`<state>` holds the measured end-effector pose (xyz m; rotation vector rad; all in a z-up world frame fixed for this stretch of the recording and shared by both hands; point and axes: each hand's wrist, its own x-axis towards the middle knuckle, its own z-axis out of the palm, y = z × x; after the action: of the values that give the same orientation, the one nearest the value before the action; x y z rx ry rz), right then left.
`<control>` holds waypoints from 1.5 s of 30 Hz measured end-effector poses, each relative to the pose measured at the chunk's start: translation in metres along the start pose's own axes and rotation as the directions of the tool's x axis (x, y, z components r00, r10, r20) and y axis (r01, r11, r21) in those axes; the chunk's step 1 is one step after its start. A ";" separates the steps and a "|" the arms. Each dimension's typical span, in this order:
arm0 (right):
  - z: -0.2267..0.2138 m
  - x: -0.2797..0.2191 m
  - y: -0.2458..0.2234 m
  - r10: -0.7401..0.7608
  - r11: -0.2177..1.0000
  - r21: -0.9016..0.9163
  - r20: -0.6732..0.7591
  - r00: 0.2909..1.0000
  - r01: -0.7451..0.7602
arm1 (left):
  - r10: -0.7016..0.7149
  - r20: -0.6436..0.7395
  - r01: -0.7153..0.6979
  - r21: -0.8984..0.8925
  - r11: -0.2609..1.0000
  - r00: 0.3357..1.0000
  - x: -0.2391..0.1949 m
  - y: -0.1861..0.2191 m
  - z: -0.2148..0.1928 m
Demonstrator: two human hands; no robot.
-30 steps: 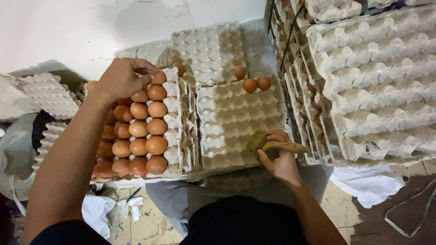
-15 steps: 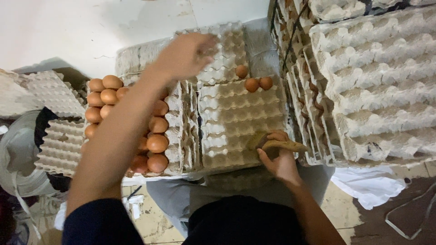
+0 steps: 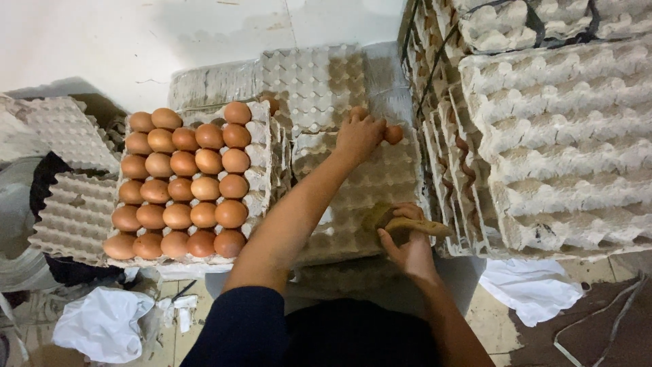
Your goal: The person picks up brown eggs from a tray and brushes each one with a paintbrush, then places the brushed eggs into an empty egg tray. The person repeats this process for multiple eggs throughout the clip.
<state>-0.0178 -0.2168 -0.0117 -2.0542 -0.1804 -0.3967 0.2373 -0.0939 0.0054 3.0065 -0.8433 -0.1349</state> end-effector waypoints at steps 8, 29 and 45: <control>0.000 0.000 -0.003 0.076 0.996 0.040 -0.008 0.997 -0.075 | -0.160 -0.044 0.124 -0.450 0.884 0.986 -0.012 -0.005 -0.055; 0.000 0.005 -0.002 0.088 0.982 0.170 0.007 0.996 -0.088 | -0.356 -0.168 -0.260 -0.938 -0.229 0.919 -0.200 0.035 -0.035; -0.025 0.030 -0.085 -0.161 0.945 0.241 -0.243 0.957 0.220 | -0.281 -0.068 -0.203 -0.849 -0.488 0.957 -0.232 0.027 -0.038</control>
<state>-0.0198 -0.1980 0.0796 -1.7193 -0.2842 -0.6810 0.0296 0.0033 0.0627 0.9986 -0.1138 -0.2485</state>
